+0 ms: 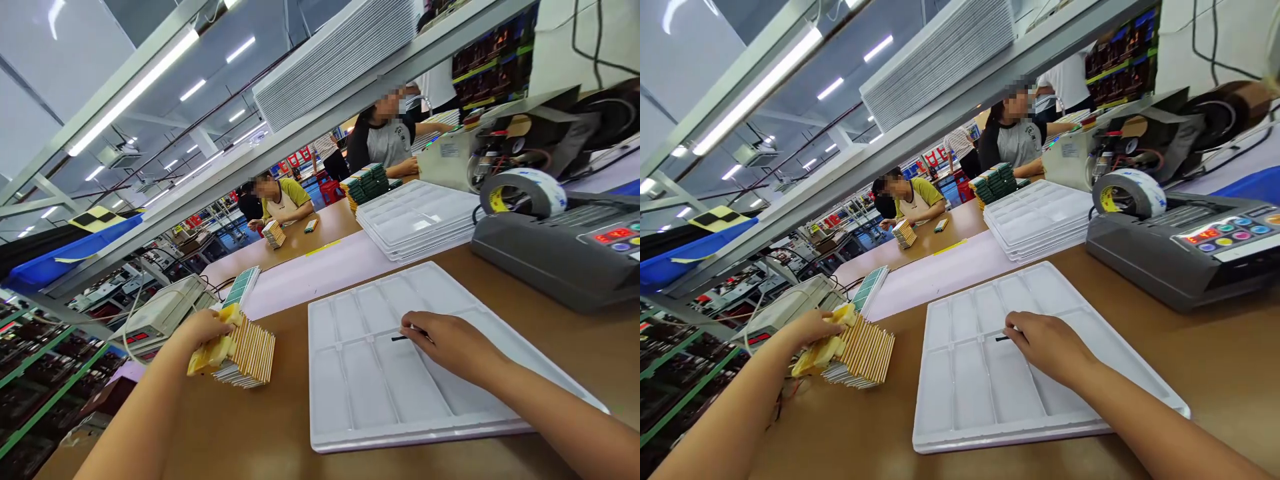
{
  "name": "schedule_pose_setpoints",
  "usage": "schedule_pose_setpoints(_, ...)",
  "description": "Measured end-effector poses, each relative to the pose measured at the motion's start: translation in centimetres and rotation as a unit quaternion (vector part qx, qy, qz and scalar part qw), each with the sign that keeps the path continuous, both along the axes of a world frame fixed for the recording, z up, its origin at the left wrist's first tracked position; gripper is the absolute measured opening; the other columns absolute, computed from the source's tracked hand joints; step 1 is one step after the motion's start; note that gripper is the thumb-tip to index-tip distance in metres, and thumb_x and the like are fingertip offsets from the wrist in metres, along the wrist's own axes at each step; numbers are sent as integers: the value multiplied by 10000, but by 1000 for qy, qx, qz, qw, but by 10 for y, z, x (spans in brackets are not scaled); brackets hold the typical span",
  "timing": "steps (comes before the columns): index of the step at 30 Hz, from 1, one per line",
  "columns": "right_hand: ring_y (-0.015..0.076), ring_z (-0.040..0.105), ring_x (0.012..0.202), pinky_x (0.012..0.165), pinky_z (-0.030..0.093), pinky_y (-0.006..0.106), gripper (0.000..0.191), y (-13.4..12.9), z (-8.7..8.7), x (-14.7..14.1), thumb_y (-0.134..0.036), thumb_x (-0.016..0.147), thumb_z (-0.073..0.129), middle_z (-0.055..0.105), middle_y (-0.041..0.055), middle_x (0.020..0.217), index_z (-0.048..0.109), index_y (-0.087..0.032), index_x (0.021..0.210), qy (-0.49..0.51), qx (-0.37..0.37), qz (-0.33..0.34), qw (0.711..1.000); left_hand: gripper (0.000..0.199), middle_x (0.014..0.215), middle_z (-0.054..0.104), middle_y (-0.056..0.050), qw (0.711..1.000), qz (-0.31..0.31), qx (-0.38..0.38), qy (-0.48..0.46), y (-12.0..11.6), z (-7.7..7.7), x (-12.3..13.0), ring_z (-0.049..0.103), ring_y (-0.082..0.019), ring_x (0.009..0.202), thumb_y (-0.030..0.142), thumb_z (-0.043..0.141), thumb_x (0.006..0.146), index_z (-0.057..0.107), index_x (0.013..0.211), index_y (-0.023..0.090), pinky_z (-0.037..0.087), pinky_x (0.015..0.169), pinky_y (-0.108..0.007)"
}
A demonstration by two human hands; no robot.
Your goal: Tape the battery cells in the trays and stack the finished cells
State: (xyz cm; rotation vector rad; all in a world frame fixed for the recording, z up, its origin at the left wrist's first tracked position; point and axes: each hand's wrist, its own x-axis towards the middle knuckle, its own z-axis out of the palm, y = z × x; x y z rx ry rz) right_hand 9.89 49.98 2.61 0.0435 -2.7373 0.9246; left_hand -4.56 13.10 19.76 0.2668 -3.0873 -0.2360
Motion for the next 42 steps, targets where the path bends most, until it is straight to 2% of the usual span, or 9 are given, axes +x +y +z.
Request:
schedule_pose_setpoints(3, 150, 541, 625, 525, 334, 243, 257, 0, 4, 2, -337, 838, 310, 622, -16, 729, 530, -237, 751, 12, -1, -4, 1000, 544, 766, 635, -105, 989, 42, -133, -41, 11, 15, 6, 588, -268, 670, 434, 649, 490, 572, 957, 164, 433, 550, -333)
schedule_pose_setpoints(7, 149, 544, 632, 516, 327, 231, 243, 2, 0, 1, -338, 834, 320, 621, -20, 734, 526, -242, 749, 10, 10, -19, 1000, 558, 950, 621, -100, 977, 18, -183, 107, 61, 8, 31, 575, -302, 827, 542, 519, 595, 540, 1069, 249, 426, 637, -371)
schedule_pose_setpoints(15, 146, 550, 628, 506, 315, 226, 219, 9, -10, -9, -328, 822, 345, 622, -12, 727, 539, -241, 771, -4, 21, -59, 998, 484, 985, 630, -38, 974, -223, -19, 41, 193, -116, 53, 572, -245, 863, 441, 544, 620, 540, 1084, 303, 428, 698, -334)
schedule_pose_setpoints(19, 148, 559, 657, 532, 333, 230, 224, 12, -5, -10, -325, 827, 339, 632, -15, 764, 544, -243, 786, 3, 24, -68, 997, 509, 996, 611, -73, 964, -265, -15, 1, 219, -142, 63, 560, -258, 880, 503, 465, 689, 503, 1146, 280, 428, 727, -370)
schedule_pose_setpoints(24, 159, 568, 668, 540, 357, 238, 230, 15, -10, -9, -353, 819, 348, 638, -17, 785, 557, -257, 801, -12, 20, -63, 998, 650, 1304, 381, -127, 956, -274, -67, 79, 186, -114, 66, 367, -292, 1167, 605, 291, 756, 321, 1298, 248, 323, 914, -433)
schedule_pose_setpoints(31, 183, 578, 705, 568, 394, 268, 291, 15, -17, -9, -432, 811, 326, 641, 7, 861, 563, -279, 881, -59, 0, -60, 996, 653, 1422, 98, -132, 940, -96, -145, 295, 55, 28, 30, 80, -290, 1285, 507, 287, 816, 202, 1332, 116, 154, 1001, -507)
schedule_pose_setpoints(33, 183, 575, 713, 589, 401, 278, 300, 16, -18, -10, -447, 810, 319, 638, 4, 872, 559, -287, 892, -81, -2, -60, 995, 663, 1421, 103, -134, 942, -69, -133, 300, 29, 47, 23, 58, -272, 1288, 519, 187, 828, 154, 1340, 98, 156, 1001, -505)
schedule_pose_setpoints(35, 184, 573, 713, 607, 404, 286, 300, 17, -21, -11, -457, 803, 324, 637, 3, 857, 556, -290, 893, -94, -1, -61, 994, 661, 1427, 82, -117, 953, -54, -129, 269, 16, 37, 17, 12, -253, 1290, 523, 111, 830, 111, 1348, 113, 135, 1008, -501)
schedule_pose_setpoints(42, 178, 562, 701, 606, 409, 280, 313, 26, -36, -19, -505, 781, 334, 624, -10, 803, 545, -298, 884, -105, -20, -73, 992, 753, 1401, 178, -136, 990, -82, -108, 42, 7, -73, -2, 127, -266, 1277, 638, 299, 733, 255, 1320, 167, 160, 1012, -464)
